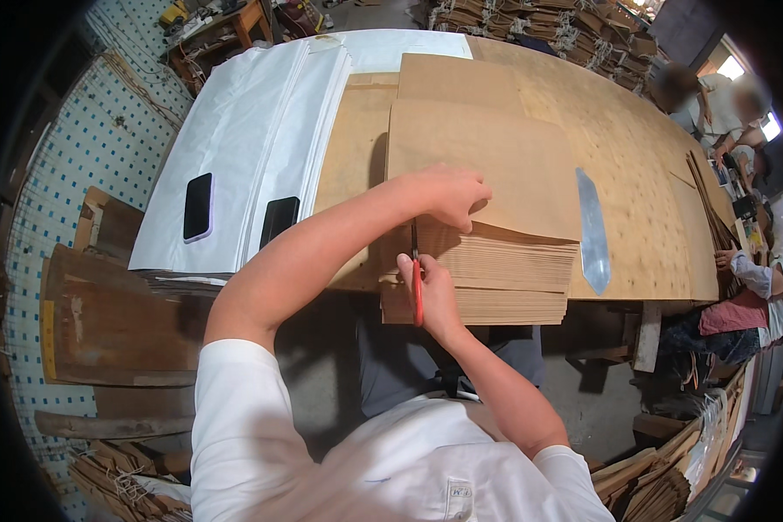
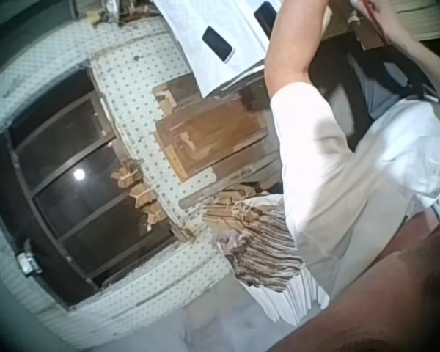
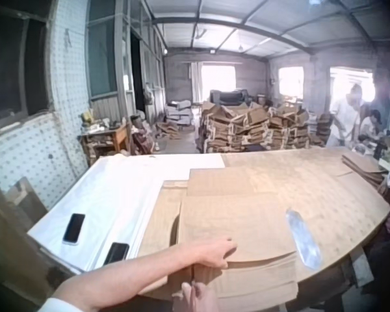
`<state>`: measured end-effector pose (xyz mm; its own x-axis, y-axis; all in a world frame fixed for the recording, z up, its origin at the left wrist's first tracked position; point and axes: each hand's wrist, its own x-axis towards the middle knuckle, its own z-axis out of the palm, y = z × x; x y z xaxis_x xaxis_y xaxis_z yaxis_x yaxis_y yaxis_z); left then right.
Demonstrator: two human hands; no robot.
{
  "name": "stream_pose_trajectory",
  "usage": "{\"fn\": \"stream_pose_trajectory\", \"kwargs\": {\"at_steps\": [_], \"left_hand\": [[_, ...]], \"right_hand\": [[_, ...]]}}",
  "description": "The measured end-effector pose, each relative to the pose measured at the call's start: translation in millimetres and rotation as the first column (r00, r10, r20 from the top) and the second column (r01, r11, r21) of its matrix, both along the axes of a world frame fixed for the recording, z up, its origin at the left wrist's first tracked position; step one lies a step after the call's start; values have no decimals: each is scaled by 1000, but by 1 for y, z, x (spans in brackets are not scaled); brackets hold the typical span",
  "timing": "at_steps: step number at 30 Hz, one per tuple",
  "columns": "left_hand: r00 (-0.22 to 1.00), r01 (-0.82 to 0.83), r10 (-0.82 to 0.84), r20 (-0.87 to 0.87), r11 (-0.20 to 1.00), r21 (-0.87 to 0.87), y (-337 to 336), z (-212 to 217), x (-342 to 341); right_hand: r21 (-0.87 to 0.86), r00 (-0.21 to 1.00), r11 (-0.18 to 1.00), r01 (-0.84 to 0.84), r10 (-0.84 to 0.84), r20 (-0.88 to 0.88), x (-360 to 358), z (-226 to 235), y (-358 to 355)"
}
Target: The person stacks and aligns corrugated cardboard sheets on a workbench, then uses red-handled scissors to cut the stack into smaller pieces. The person also handles bundles of cardboard and moves them between piles.
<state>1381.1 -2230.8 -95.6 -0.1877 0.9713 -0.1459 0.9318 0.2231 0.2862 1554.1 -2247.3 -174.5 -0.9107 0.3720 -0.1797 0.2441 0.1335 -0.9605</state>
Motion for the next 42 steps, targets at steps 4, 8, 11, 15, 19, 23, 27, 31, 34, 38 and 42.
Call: {"fn": "stream_pose_trajectory", "kwargs": {"at_steps": [4,8,11,15,19,23,27,31,34,38,42], "left_hand": [[999,34,-33,-14,998,60,3,-3,-1],[995,73,-82,62,989,128,10,-3,2],[996,25,1,-88,953,300,-7,1,4],[990,-31,70,-120,953,301,24,48,-24],[957,-260,281,-68,939,223,70,154,-92],[746,-111,622,-236,466,878,66,209,-122],[988,-152,103,112,652,742,60,107,-61],[968,-247,206,144,883,400,10,-22,7],[972,-206,234,3,847,490,-13,-51,27],[971,-201,237,-10,847,492,-18,-60,36],[975,-178,219,-27,852,492,-21,-66,39]], "right_hand": [[84,999,996,24,-27,31,0,5,-1],[11,997,999,36,-35,-65,12,-30,-4],[-257,985,954,-155,129,-115,52,11,-1],[-313,979,931,-189,204,17,100,31,35],[-377,982,908,-185,181,-46,113,33,55],[-394,991,909,-134,133,-31,114,37,69],[-482,987,876,8,70,143,123,45,98],[-789,992,614,-10,-92,-84,111,33,113],[-842,999,540,-3,-39,-29,95,37,117],[-914,1000,406,18,3,21,71,30,124],[-918,1000,396,24,7,29,62,22,124]]}}
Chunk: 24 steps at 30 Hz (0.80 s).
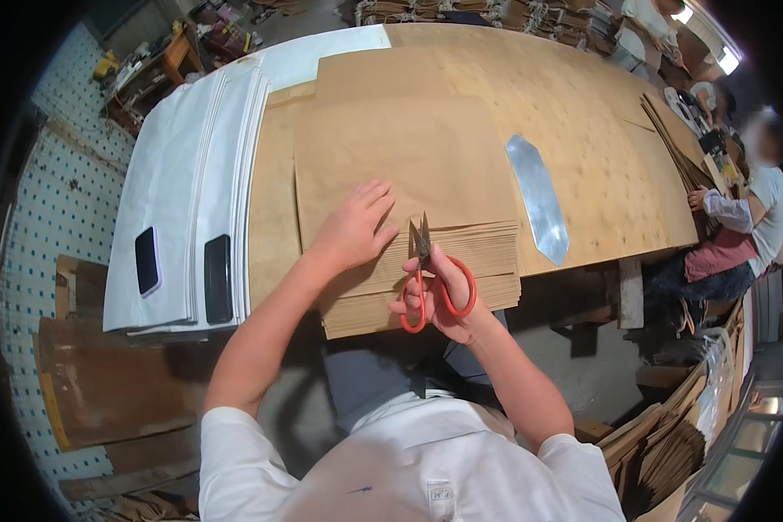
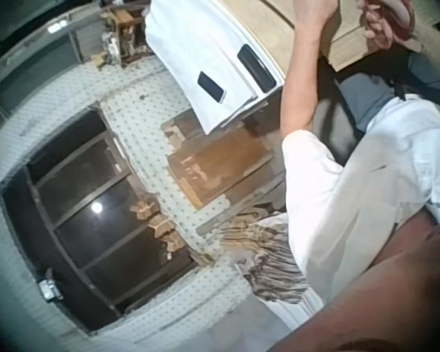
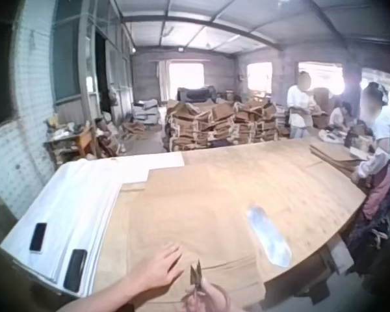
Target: The person stacks and aligns corrugated cardboard sheets on a workbench, then uses red-handled scissors to cut the stack into smaller pieces. The person also handles bundles of cardboard and moves them between piles.
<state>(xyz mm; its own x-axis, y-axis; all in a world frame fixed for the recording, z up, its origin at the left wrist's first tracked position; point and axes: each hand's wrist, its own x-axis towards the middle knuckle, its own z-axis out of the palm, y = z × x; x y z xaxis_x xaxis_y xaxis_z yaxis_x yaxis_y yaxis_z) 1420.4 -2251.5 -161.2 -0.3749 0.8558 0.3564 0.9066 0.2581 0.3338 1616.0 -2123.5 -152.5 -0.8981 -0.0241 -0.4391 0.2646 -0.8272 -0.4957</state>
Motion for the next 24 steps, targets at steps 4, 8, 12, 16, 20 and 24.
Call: {"fn": "stream_pose_trajectory", "kwargs": {"at_steps": [4,8,12,16,20,24], "left_hand": [[998,-8,9,61,1000,-17,-4,11,4],[990,23,-20,137,1000,-15,-1,14,-5],[994,52,-56,94,998,41,2,7,-7],[973,-68,67,221,998,-4,-5,25,4],[997,12,-18,80,997,82,-1,10,1],[999,25,-27,25,996,90,-2,3,1]], "right_hand": [[58,999,998,1,2,-42,-4,15,-1],[113,995,994,2,10,-102,-9,20,3],[272,994,962,8,22,-107,12,20,9],[641,1000,767,-1,19,-21,53,25,28],[754,995,656,27,-90,44,71,15,61],[830,989,550,-90,-47,139,69,14,84]]}}
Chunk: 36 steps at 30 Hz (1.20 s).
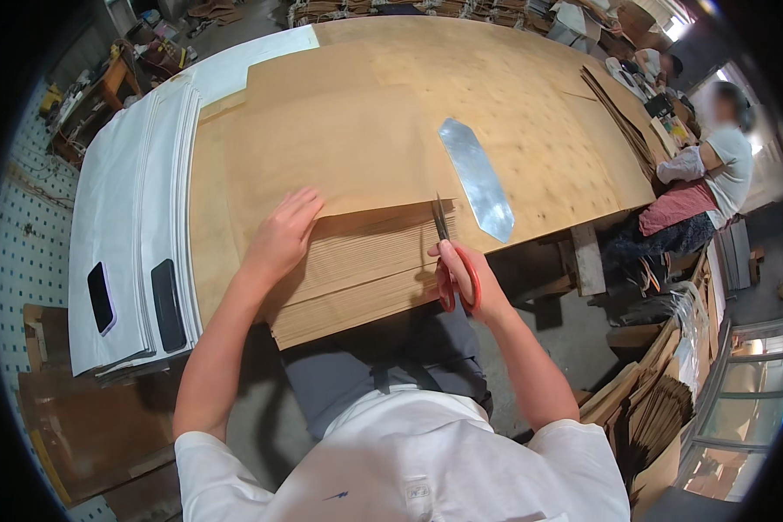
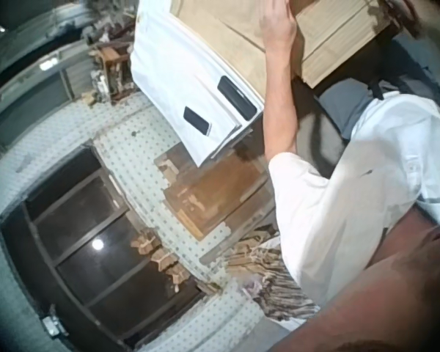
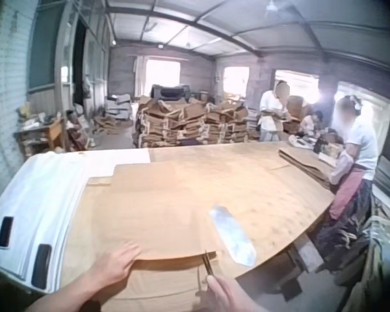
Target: The person stacks and aligns corrugated cardboard sheets on a workbench, then uses red-handled scissors to cut the stack into smaller pieces. The person also handles bundles of cardboard and moves them between piles.
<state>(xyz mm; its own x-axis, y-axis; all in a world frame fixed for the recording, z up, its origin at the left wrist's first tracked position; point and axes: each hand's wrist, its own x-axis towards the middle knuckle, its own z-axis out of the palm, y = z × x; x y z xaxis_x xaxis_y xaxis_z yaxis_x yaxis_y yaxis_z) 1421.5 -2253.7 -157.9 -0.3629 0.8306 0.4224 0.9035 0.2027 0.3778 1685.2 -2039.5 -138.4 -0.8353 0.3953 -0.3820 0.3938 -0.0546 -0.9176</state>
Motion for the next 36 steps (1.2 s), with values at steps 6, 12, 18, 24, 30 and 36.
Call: {"fn": "stream_pose_trajectory", "kwargs": {"at_steps": [6,12,18,24,30,36], "left_hand": [[999,1,-2,-43,1000,-28,-2,-4,0],[999,15,-16,-46,1000,-28,-2,-3,1],[997,32,-34,-68,999,-36,0,-2,1],[1000,29,-29,5,998,-62,-2,11,3],[978,153,-52,203,837,-525,16,55,-22],[963,241,-100,249,728,-641,34,67,-45]], "right_hand": [[0,997,998,67,-67,42,-13,3,6],[62,990,989,137,-135,-25,-19,-5,0],[112,984,978,176,-176,-12,-20,-9,0],[83,979,978,194,-187,-84,-6,-4,-18],[-36,999,999,-3,1,-52,-1,-1,-96],[-80,982,981,-174,168,-81,-72,-1,-175]]}}
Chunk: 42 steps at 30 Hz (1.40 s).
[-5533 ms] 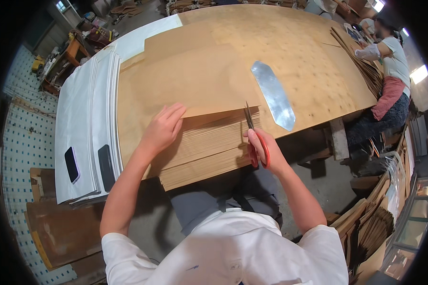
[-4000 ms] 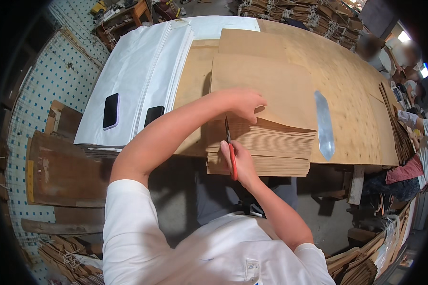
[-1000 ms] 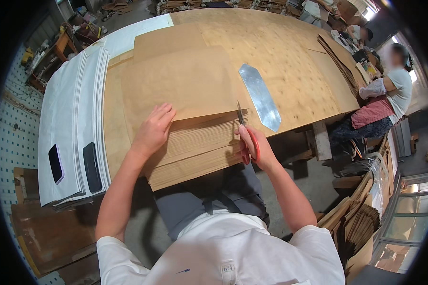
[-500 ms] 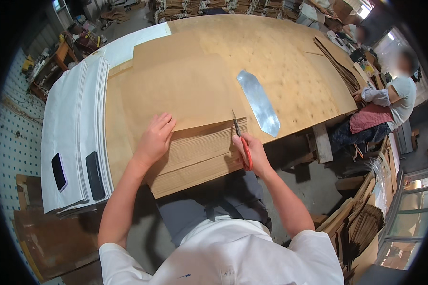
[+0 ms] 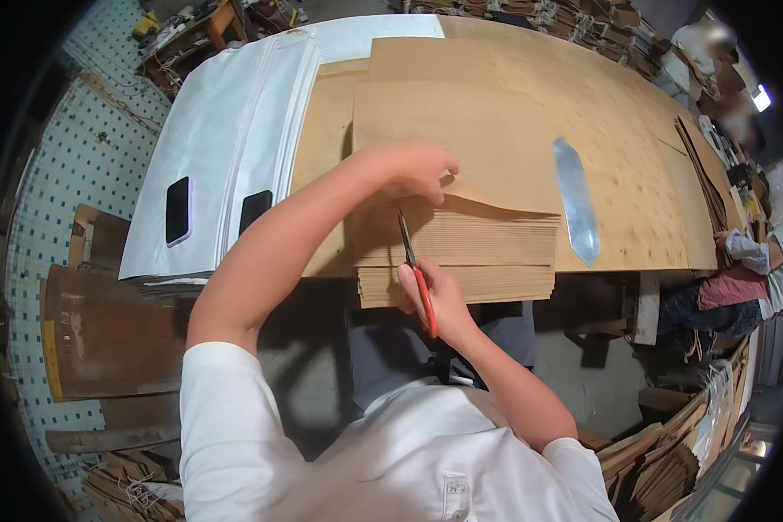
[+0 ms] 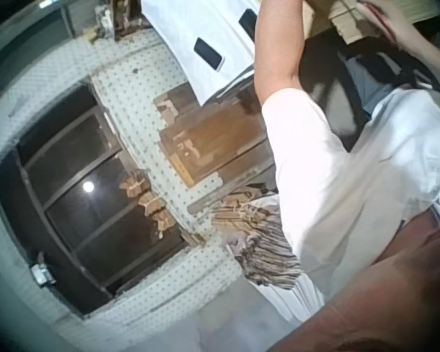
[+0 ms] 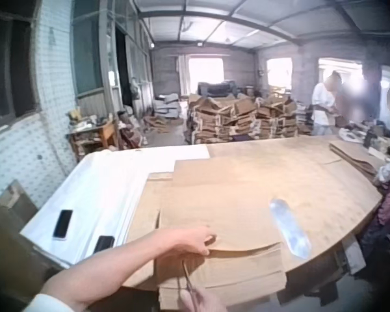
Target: The person stacks and aligns corrugated cardboard sheets on a workbench, then uses red-handled scissors to cut the stack into smaller pieces. The person also handles bundles of cardboard and moves them between piles.
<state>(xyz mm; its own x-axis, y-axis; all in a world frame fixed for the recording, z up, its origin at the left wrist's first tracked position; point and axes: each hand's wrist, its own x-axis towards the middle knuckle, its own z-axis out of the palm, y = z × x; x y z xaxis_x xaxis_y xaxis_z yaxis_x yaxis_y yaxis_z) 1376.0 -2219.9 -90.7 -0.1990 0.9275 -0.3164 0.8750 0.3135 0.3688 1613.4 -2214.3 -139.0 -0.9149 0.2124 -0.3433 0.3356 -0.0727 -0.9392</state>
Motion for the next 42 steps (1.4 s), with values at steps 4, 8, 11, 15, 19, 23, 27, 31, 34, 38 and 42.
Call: {"fn": "stream_pose_trajectory", "kwargs": {"at_steps": [4,8,11,15,19,23,27,31,34,38,42], "left_hand": [[1000,-8,7,-14,1000,-18,4,7,1],[996,27,-28,-84,1000,-13,5,-1,2],[998,-4,5,-60,1000,29,3,-6,1],[996,11,-9,-87,1000,27,2,-8,-1],[995,40,-40,-90,999,-9,3,-2,2],[995,34,-41,-86,996,-80,3,3,5],[992,46,-47,-115,999,-13,0,-2,5],[989,50,-41,-140,997,60,-3,-4,4],[987,58,-45,-157,995,80,-1,-7,3],[990,-45,64,-129,989,142,-1,26,15],[966,-86,142,-215,964,250,39,90,-43]], "right_hand": [[-14,998,999,40,-40,-40,-25,-13,-13],[101,998,995,27,-21,-66,-40,-19,-19],[128,992,988,83,-69,-110,-51,-28,-24],[94,997,993,72,-69,-38,-56,-27,-25],[177,993,981,78,-61,-96,-59,-46,-24],[148,995,984,94,-88,-43,-57,-40,-29],[199,994,974,104,-96,-54,-58,-43,-29],[254,993,962,100,-83,-78,-58,-46,-32],[254,992,965,68,-39,-117,-44,-45,-34],[-31,997,997,-69,68,-22,11,-12,-24],[-39,994,994,-105,104,-32,42,11,1]]}}
